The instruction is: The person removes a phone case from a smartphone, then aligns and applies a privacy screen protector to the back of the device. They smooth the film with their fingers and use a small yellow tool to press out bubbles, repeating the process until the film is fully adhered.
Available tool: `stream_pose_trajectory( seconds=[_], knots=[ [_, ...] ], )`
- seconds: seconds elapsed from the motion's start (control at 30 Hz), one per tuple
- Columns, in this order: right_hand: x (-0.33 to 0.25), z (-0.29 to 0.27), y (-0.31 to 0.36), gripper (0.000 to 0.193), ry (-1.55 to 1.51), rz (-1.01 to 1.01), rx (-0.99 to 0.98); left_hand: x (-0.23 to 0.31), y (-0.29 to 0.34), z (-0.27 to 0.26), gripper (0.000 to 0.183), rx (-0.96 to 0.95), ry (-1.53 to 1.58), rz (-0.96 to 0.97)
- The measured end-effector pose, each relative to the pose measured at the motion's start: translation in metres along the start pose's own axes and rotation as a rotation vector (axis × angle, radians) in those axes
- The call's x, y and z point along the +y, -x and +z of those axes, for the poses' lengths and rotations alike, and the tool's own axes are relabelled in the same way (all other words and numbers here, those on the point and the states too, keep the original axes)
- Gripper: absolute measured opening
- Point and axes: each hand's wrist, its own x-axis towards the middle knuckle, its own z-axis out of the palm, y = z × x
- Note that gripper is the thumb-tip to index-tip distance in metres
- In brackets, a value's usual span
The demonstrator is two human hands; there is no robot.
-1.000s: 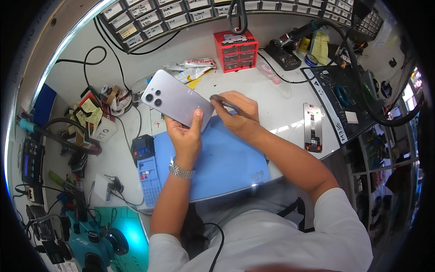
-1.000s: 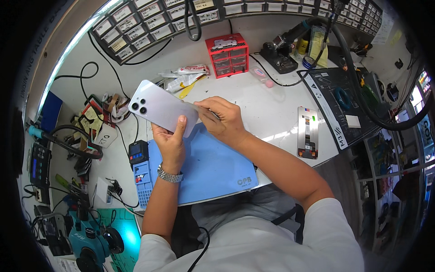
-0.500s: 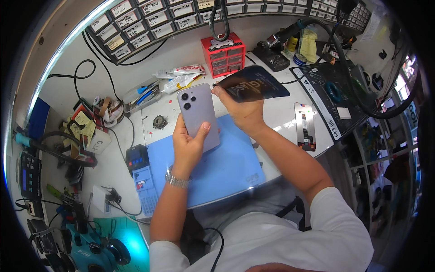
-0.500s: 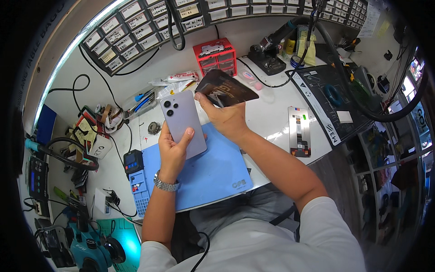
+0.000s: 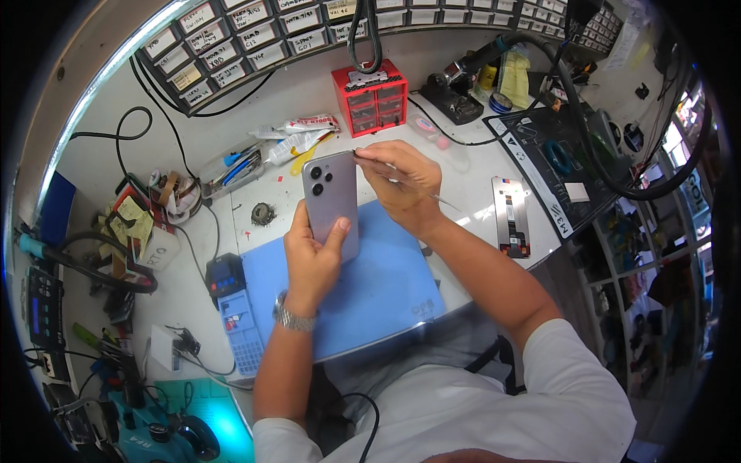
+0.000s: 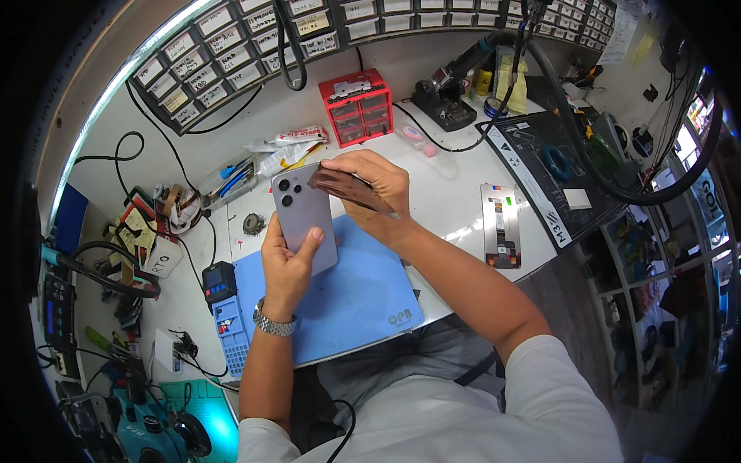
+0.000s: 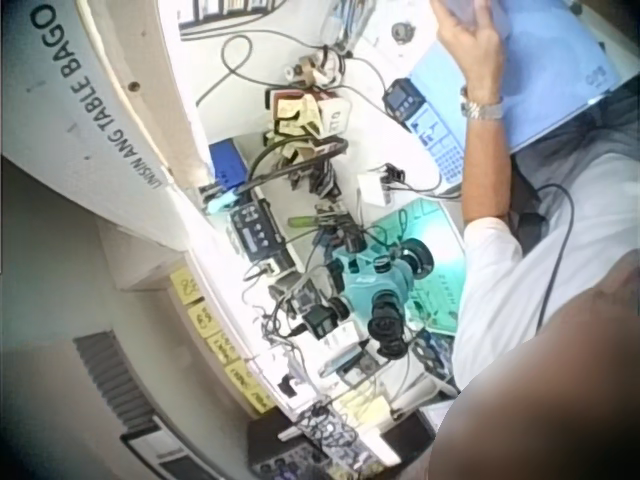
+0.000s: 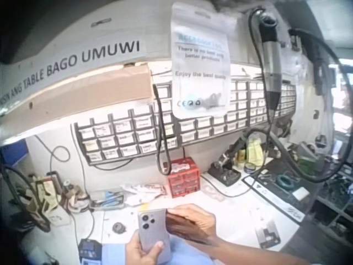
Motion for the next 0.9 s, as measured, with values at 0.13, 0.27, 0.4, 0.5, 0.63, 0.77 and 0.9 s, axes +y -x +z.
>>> stream_pose_trajectory(
  seconds=[0.13, 0.27, 0.4, 0.5, 0.63, 0.77, 0.9],
  knots=[
    [-0.002, -0.007, -0.002, 0.034, 0.014, -0.045, -0.071, 0.003, -0.001, -0.002, 0.029, -0.013, -0.032, 0.052],
    [-0.006, -0.011, -0.004, 0.038, 0.149, -0.155, -0.114, 0.006, 0.001, -0.002, 0.029, -0.026, 0.039, 0.082],
    [-0.005, -0.015, -0.007, 0.039, 0.187, -0.213, -0.154, 0.003, 0.001, -0.002, 0.031, -0.018, 0.018, 0.086],
    [-0.004, -0.016, -0.009, 0.041, 0.181, -0.207, -0.15, 0.0, -0.001, -0.006, 0.034, -0.025, -0.029, 0.069],
    [-0.005, -0.016, -0.009, 0.041, 0.161, -0.204, -0.158, -0.002, 0.001, -0.007, 0.036, -0.01, 0.018, 0.049],
    [-0.005, -0.016, -0.007, 0.039, 0.161, -0.195, -0.176, -0.003, 0.001, -0.006, 0.036, 0.009, 0.011, 0.037],
    [-0.005, -0.017, -0.006, 0.039, 0.153, -0.168, -0.198, -0.003, 0.0, -0.006, 0.037, 0.017, -0.002, 0.032]
  ],
)
